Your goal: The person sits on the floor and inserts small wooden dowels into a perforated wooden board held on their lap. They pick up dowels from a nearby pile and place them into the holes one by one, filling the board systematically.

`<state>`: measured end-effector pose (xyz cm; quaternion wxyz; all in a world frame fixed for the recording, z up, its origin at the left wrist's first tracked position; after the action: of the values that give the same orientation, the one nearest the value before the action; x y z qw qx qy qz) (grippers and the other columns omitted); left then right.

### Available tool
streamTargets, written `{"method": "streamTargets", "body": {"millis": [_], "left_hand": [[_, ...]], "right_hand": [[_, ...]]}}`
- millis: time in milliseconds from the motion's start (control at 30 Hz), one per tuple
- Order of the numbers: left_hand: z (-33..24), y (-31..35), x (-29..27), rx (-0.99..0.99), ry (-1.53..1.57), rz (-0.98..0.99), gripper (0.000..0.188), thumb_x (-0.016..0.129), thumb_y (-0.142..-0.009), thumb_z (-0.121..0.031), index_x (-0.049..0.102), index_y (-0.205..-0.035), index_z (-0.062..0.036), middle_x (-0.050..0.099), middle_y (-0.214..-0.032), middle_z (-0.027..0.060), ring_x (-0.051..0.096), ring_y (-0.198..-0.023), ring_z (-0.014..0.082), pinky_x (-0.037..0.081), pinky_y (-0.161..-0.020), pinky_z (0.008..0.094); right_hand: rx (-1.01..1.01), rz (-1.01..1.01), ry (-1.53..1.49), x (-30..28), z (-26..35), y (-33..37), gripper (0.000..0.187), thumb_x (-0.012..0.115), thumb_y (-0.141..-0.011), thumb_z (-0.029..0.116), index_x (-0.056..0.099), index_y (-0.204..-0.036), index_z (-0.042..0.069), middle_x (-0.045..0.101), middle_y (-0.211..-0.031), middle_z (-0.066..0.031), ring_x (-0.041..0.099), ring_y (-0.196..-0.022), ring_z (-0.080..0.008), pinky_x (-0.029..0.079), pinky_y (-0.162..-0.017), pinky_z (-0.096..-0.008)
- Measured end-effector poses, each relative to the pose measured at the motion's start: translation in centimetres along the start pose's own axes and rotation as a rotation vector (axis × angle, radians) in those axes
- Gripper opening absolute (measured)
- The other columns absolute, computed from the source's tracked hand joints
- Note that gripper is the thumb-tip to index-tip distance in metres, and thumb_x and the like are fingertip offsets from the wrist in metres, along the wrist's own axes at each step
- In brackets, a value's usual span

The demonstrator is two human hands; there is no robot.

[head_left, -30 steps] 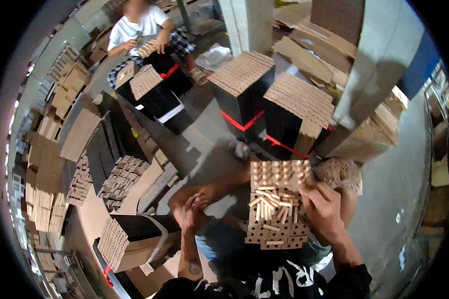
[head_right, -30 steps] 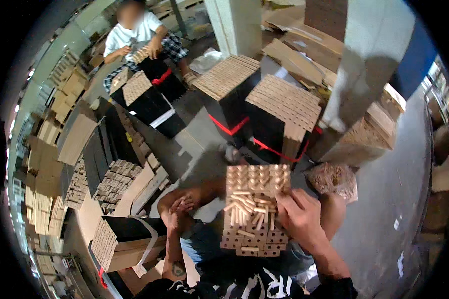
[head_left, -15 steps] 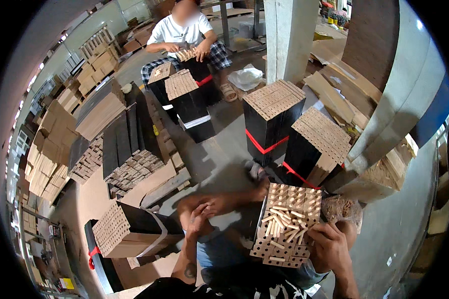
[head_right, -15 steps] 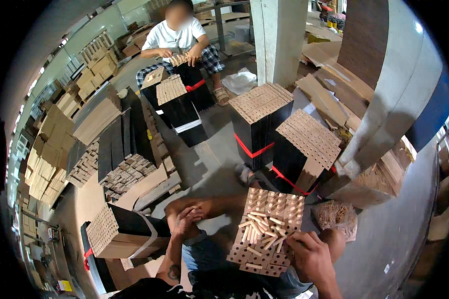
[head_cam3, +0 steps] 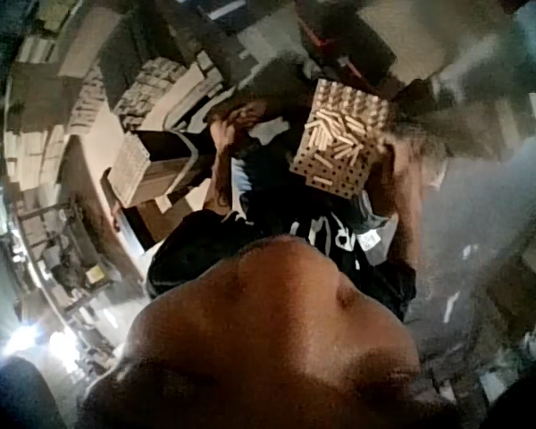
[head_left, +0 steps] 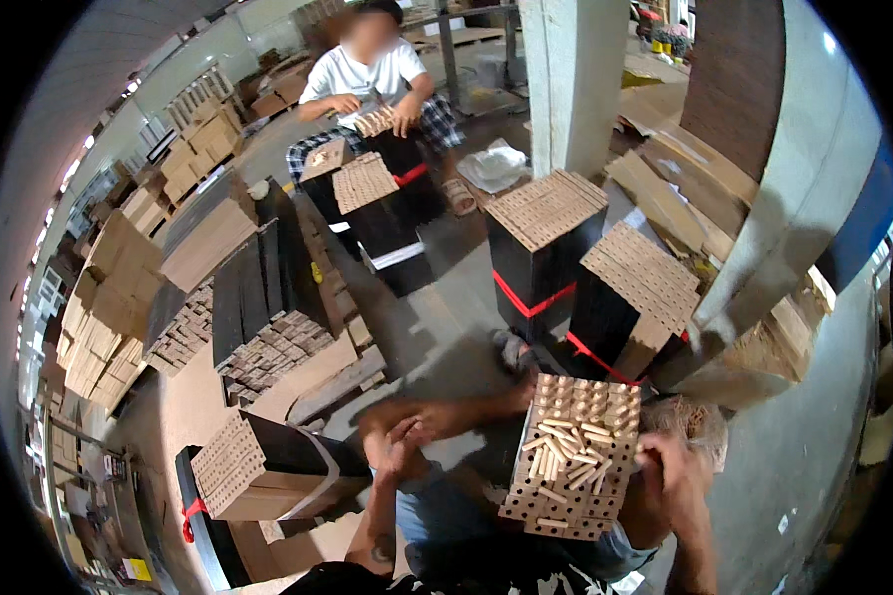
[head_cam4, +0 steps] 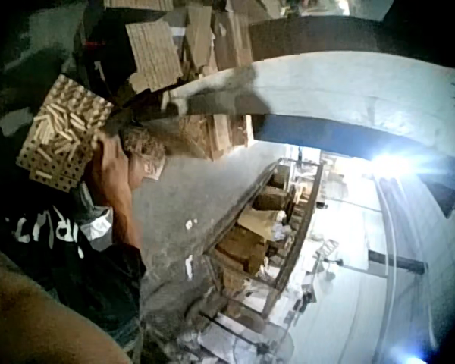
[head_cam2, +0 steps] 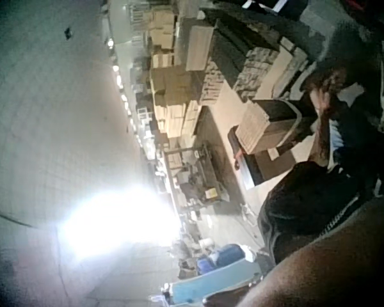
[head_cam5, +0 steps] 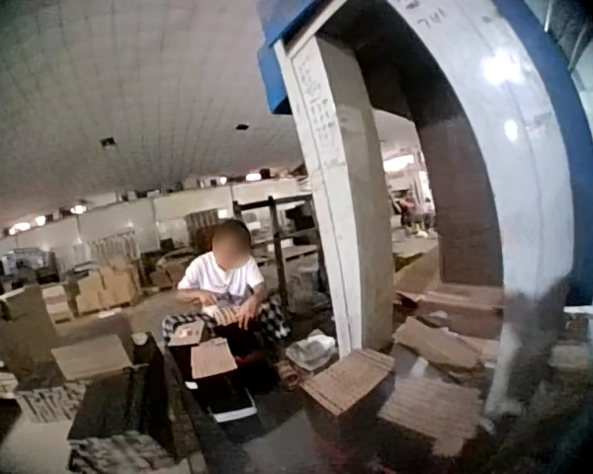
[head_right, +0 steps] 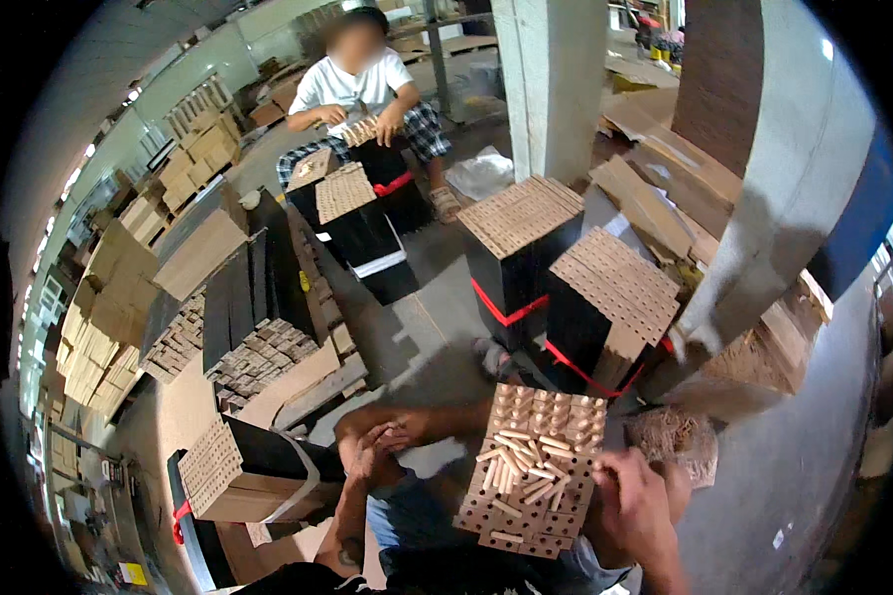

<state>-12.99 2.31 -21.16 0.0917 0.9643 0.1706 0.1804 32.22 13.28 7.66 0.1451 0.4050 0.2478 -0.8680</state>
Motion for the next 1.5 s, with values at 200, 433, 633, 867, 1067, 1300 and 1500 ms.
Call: {"method": "streamTargets", "body": {"millis": [200, 433, 633, 867, 1067, 1300, 1500], "left_hand": [[-0.2, -0.6, -0.1, 0.023, -0.108, -0.041, 0.046, 0.049, -0.102, -0.020, 0.046, -0.133, 0.0137, 0.056, -0.128, 0.0296, 0.060, -0.112, 0.0423, 0.048, -0.099, 0.0507], [1.2, -1.6, -0.6, -0.025, 0.134, 0.038, 0.040, 0.051, -0.101, -0.013, 0.047, -0.134, 0.0110, 0.059, -0.129, 0.0232, 0.064, -0.110, 0.0343, 0.052, -0.094, 0.0394], [0.5, -1.0, 0.4, 0.070, -0.012, 0.081, 0.039, 0.047, -0.102, -0.010, 0.048, -0.135, 0.0105, 0.057, -0.135, 0.0249, 0.064, -0.112, 0.0334, 0.054, -0.095, 0.0393], [-0.2, -0.8, 2.1, -0.042, -0.106, -0.007, 0.045, 0.058, -0.101, -0.022, 0.049, -0.137, 0.0038, 0.065, -0.120, 0.0127, 0.066, -0.108, 0.0221, 0.051, -0.096, 0.0296], [0.1, -1.0, 1.7, 0.022, -0.057, 0.052, 0.046, 0.060, -0.102, -0.026, 0.052, -0.135, 0.0055, 0.066, -0.120, 0.0151, 0.067, -0.109, 0.0248, 0.052, -0.095, 0.0330], [-0.8, -1.0, 1.8, -0.034, -0.002, -0.014, 0.043, 0.054, -0.105, -0.021, 0.049, -0.136, 0.0090, 0.061, -0.130, 0.0241, 0.064, -0.117, 0.0340, 0.052, -0.098, 0.0437], [1.4, -0.7, -0.4, 0.116, -0.008, 0.097, 0.041, 0.053, -0.105, -0.018, 0.048, -0.136, 0.0083, 0.062, -0.126, 0.0232, 0.066, -0.113, 0.0344, 0.054, -0.097, 0.0394]], "right_hand": [[0.372, -0.430, -0.140, -0.6, 0.3, 1.1, 0.023, 0.079, -0.084, 0.008, 0.071, -0.105, 0.004, 0.074, -0.098, -0.0064, 0.068, -0.084, -0.0165, 0.051, -0.079, -0.0299], [0.413, -0.463, -0.299, 2.2, -2.5, 3.0, 0.021, 0.076, -0.087, 0.002, 0.068, -0.106, 0.001, 0.073, -0.097, -0.0109, 0.071, -0.084, -0.0190, 0.055, -0.076, -0.0282], [0.095, -0.456, 0.005, 2.1, 0.4, 1.4, 0.020, 0.078, -0.082, -0.002, 0.067, -0.098, 0.000, 0.072, -0.095, -0.0140, 0.070, -0.082, -0.0291, 0.055, -0.072, -0.0344], [0.000, -0.283, 0.218, 1.8, 2.3, 0.5, 0.023, 0.075, -0.079, -0.005, 0.068, -0.099, 0.003, 0.071, -0.096, -0.0126, 0.068, -0.085, -0.0309, 0.054, -0.073, -0.0358], [-0.021, -0.225, 0.320, 0.6, 3.1, -0.5, 0.021, 0.077, -0.077, 0.004, 0.074, -0.097, 0.009, 0.072, -0.098, -0.0072, 0.065, -0.084, -0.0290, 0.049, -0.075, -0.0404], [-0.126, 0.277, 0.420, 4.7, 2.9, -4.8, 0.029, 0.063, -0.082, 0.007, 0.065, -0.111, 0.004, 0.068, -0.097, -0.0117, 0.070, -0.089, -0.0309, 0.055, -0.070, -0.0393], [-0.154, 0.414, 0.479, 5.2, 3.6, -5.0, 0.048, 0.058, -0.081, 0.004, 0.052, -0.128, 0.000, 0.067, -0.100, -0.0202, 0.072, -0.083, -0.0352, 0.056, -0.068, -0.0440]]}}
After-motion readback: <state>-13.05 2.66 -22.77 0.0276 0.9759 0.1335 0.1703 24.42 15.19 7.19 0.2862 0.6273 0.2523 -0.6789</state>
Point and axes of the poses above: each hand's wrist, its own y-axis away from the middle knuckle, its own x-axis out of the palm, z = x × y, the point moved 6 cm from there along -y, towards the middle knuckle
